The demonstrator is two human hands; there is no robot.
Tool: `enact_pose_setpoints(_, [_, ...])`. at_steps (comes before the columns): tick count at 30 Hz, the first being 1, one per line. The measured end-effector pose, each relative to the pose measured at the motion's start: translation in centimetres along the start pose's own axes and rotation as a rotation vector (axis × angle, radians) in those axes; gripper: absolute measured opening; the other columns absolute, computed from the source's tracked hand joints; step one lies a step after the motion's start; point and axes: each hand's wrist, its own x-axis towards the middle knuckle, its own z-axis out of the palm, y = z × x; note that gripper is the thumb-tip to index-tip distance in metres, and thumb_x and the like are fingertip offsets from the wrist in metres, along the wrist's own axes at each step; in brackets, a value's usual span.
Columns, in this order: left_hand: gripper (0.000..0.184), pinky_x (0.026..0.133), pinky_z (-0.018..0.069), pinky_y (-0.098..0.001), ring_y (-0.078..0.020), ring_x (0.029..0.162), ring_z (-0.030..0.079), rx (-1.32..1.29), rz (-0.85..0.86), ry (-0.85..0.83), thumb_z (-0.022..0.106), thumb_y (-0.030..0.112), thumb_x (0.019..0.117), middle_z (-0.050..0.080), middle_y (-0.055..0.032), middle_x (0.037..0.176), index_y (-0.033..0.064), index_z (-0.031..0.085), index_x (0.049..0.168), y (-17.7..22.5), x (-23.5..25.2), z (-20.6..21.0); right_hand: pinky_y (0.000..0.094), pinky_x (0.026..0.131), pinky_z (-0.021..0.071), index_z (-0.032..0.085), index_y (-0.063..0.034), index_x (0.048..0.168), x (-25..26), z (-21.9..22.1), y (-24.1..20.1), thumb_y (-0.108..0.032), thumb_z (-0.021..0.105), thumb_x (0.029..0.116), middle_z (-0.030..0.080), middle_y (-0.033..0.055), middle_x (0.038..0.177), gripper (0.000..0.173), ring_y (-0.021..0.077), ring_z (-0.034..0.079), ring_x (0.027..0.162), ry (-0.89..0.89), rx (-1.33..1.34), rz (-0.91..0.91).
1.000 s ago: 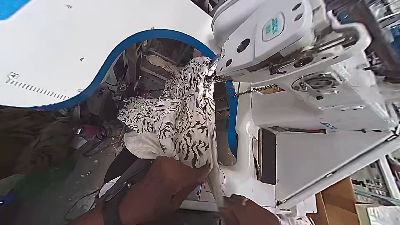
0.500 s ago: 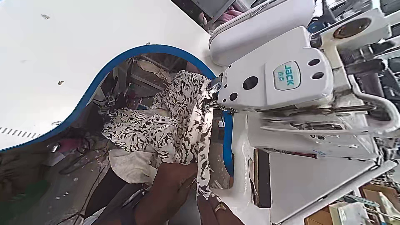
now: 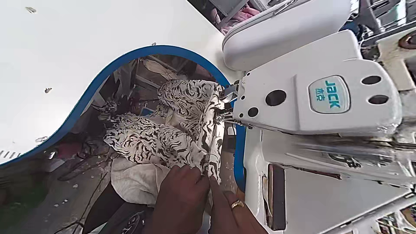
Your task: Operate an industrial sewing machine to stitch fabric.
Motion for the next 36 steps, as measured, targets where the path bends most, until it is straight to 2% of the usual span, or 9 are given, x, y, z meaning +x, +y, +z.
enact_pose_setpoints(2, [0.024, 0.053, 0.0493, -0.0326, -0.0202, 0.059, 0.060, -0.123, -0.040, -0.036, 0.050, 0.013, 0.0951, 0.058, -0.0057, 0.066, 0.0040, 0.069, 0.084, -0.5, 0.7, 0.4, 0.0248, 0.051, 0.0465, 0.078, 0.0046, 0.105, -0.2, 1.5, 0.4, -0.003, 0.060, 0.0893, 0.064, 0.0104, 0.065, 0.025, 0.0177, 0.059, 0.053, 0.082, 0.122, 0.096])
enact_pose_setpoints(6, [0.051, 0.048, 0.0482, -0.0417, -0.0250, 0.048, 0.056, -0.383, -0.214, -0.469, 0.056, 0.016, 0.0995, 0.058, -0.0098, 0.059, -0.0082, 0.052, 0.144, 0.1, 1.6, -3.2, 0.0125, 0.055, 0.0455, 0.075, 0.0055, 0.086, -4.1, 3.0, 2.3, -0.012, 0.067, 0.0896, 0.064, 0.0095, 0.062, 0.019, 0.0036, 0.055, 0.053, 0.147, 0.421, 0.258])
enact_pose_setpoints(11, [0.032, 0.047, 0.0476, -0.0405, -0.0220, 0.049, 0.058, -0.331, -0.163, -0.287, 0.056, 0.013, 0.0933, 0.060, -0.0066, 0.060, -0.0015, 0.070, 0.118, -0.1, 0.9, -1.5, 0.0254, 0.049, 0.0465, 0.076, -0.0024, 0.082, -1.4, 0.9, 1.1, -0.008, 0.063, 0.0900, 0.065, 0.0070, 0.062, 0.017, 0.0166, 0.061, 0.052, 0.106, -0.003, -0.042])
enact_pose_setpoints(14, [0.036, 0.056, 0.0518, -0.0410, -0.0232, 0.059, 0.064, -0.411, -0.174, -0.229, 0.050, 0.011, 0.0973, 0.066, -0.0111, 0.069, -0.0046, 0.069, 0.123, -1.3, 1.7, -0.8, 0.0261, 0.044, 0.0438, 0.075, -0.0039, 0.080, 0.3, 1.9, 0.9, -0.005, 0.061, 0.0879, 0.065, 0.0066, 0.063, 0.016, 0.0169, 0.060, 0.050, 0.148, -0.150, -0.127])
enact_pose_setpoints(17, [0.038, 0.065, 0.0549, -0.0423, -0.0238, 0.068, 0.068, -0.444, -0.185, -0.259, 0.047, 0.012, 0.1005, 0.070, -0.0133, 0.078, -0.0046, 0.066, 0.129, -1.9, 2.5, -0.7, 0.0258, 0.041, 0.0412, 0.074, -0.0040, 0.079, 0.8, 3.1, 1.0, -0.009, 0.059, 0.0897, 0.062, 0.0067, 0.061, 0.019, 0.0163, 0.059, 0.049, 0.245, -0.108, -0.094])
enact_pose_setpoints(22, [0.034, 0.046, 0.0443, -0.0352, -0.0170, 0.045, 0.051, -0.386, -0.165, -0.186, 0.051, 0.015, 0.0994, 0.056, -0.0044, 0.056, 0.0004, 0.073, 0.121, -1.4, 0.3, -0.9, 0.0224, 0.045, 0.0436, 0.076, -0.0021, 0.079, -0.2, 4.3, 1.1, -0.015, 0.061, 0.0889, 0.063, 0.0061, 0.060, 0.022, 0.0124, 0.058, 0.050, 0.335, 0.056, 0.051])
enact_pose_setpoints(28, [0.031, 0.058, 0.0520, -0.0439, -0.0242, 0.059, 0.064, -0.317, -0.136, -0.194, 0.049, 0.015, 0.1037, 0.066, -0.0107, 0.067, -0.0011, 0.074, 0.110, -1.7, 2.1, -0.6, 0.0300, 0.047, 0.0467, 0.078, -0.0016, 0.084, 1.2, 6.3, 1.5, -0.016, 0.059, 0.0893, 0.067, 0.0095, 0.066, 0.024, 0.0193, 0.063, 0.053, 0.398, 0.097, 0.104])
enact_pose_setpoints(32, [0.025, 0.050, 0.0516, -0.0424, -0.0233, 0.052, 0.064, -0.160, -0.141, -0.124, 0.055, 0.014, 0.0964, 0.065, -0.0082, 0.062, 0.0044, 0.078, 0.099, -1.5, -1.6, -2.7, 0.0491, 0.051, 0.0534, 0.076, 0.0033, 0.087, -0.5, 5.9, 4.3, -0.011, 0.064, 0.0842, 0.069, 0.0214, 0.078, 0.019, 0.0362, 0.070, 0.064, 0.055, 0.086, 0.219])
enact_pose_setpoints(36, [0.026, 0.054, 0.0512, -0.0351, -0.0148, 0.055, 0.061, -0.121, -0.156, -0.203, 0.053, 0.018, 0.1006, 0.065, -0.0055, 0.066, 0.0035, 0.075, 0.099, -3.5, -2.0, -5.3, 0.0633, 0.097, 0.0465, 0.065, 0.0093, 0.116, 3.8, 7.9, 8.6, -0.022, 0.063, 0.0998, 0.064, 0.0317, 0.121, 0.036, 0.0481, 0.061, 0.119, -1.056, 0.093, 0.357])
